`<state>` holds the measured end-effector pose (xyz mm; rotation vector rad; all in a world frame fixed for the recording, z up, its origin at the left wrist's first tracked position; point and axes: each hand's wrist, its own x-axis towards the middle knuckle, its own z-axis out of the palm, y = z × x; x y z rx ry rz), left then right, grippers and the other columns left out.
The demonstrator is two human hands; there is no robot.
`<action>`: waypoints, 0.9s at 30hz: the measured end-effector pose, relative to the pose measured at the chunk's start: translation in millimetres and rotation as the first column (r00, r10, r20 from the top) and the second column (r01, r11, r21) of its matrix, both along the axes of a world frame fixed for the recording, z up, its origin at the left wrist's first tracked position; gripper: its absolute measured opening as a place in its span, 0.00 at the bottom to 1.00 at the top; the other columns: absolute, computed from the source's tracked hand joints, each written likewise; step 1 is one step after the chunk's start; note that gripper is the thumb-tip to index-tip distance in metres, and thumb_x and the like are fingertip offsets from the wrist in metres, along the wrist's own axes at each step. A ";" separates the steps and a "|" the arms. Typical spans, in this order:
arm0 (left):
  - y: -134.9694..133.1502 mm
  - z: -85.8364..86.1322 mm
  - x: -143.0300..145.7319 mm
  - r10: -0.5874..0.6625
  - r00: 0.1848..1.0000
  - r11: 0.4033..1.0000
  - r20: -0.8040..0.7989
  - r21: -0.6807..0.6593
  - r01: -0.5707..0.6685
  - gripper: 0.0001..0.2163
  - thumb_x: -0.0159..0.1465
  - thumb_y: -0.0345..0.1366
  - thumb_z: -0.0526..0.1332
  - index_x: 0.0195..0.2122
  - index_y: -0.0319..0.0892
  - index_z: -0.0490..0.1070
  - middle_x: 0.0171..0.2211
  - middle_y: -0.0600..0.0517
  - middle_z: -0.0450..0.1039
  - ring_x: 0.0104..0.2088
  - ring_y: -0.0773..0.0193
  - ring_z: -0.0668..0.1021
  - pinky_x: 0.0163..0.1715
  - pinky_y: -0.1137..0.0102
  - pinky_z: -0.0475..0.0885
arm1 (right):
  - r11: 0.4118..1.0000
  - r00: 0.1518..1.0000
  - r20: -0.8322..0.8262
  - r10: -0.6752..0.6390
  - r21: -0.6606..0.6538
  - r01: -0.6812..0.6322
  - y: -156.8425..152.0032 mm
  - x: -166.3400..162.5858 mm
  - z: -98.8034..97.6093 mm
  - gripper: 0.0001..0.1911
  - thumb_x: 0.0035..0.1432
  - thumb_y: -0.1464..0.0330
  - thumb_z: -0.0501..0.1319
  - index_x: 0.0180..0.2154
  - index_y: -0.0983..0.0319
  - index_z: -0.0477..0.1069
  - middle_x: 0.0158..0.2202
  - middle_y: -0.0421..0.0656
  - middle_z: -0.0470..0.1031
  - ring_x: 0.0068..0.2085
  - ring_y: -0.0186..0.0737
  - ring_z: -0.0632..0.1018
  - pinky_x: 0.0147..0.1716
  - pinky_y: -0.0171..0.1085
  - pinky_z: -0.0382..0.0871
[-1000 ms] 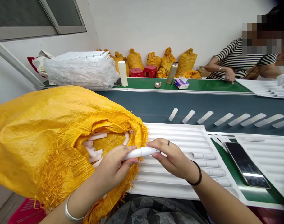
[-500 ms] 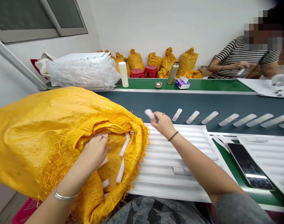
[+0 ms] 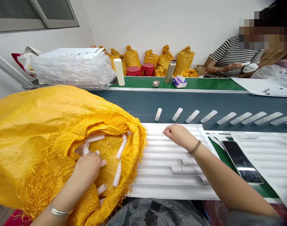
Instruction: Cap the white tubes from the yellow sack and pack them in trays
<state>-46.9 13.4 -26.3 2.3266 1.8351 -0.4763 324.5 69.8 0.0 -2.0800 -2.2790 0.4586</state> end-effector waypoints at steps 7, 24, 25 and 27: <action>-0.9 22.1 26.9 -0.107 0.732 0.987 0.673 0.161 -0.003 0.09 0.62 0.40 0.57 0.40 0.44 0.71 0.42 0.48 0.74 0.45 0.57 0.75 0.46 0.64 0.68 | 0.954 0.944 0.138 0.300 -0.056 -0.295 -120.8 26.1 -34.7 0.07 0.47 0.80 0.61 0.27 0.63 0.74 0.33 0.48 0.75 0.35 0.49 0.76 0.34 0.42 0.68; -35.7 42.8 81.9 0.195 0.184 0.980 0.963 -0.183 -0.080 0.14 0.59 0.39 0.64 0.46 0.45 0.72 0.38 0.50 0.77 0.34 0.63 0.78 0.34 0.71 0.73 | 0.887 0.538 -0.721 0.437 0.446 -0.122 -96.6 -41.9 6.1 0.15 0.65 0.69 0.52 0.53 0.56 0.65 0.46 0.46 0.73 0.47 0.41 0.74 0.46 0.39 0.69; -36.3 43.6 80.5 0.145 0.271 0.989 0.951 -0.138 -0.046 0.14 0.60 0.39 0.63 0.48 0.46 0.72 0.38 0.51 0.77 0.35 0.63 0.78 0.35 0.71 0.73 | 0.866 0.544 -0.692 0.474 0.478 -0.147 -93.6 -41.4 8.9 0.16 0.65 0.70 0.52 0.53 0.56 0.65 0.46 0.46 0.73 0.47 0.41 0.73 0.47 0.40 0.69; -36.9 45.8 78.3 0.023 0.382 0.999 0.924 -0.032 0.017 0.14 0.62 0.38 0.60 0.50 0.48 0.71 0.40 0.51 0.76 0.37 0.62 0.78 0.37 0.71 0.72 | 0.847 0.554 -0.659 0.508 0.500 -0.181 -88.8 -40.2 13.3 0.16 0.65 0.70 0.52 0.53 0.56 0.65 0.46 0.45 0.73 0.47 0.40 0.74 0.47 0.40 0.69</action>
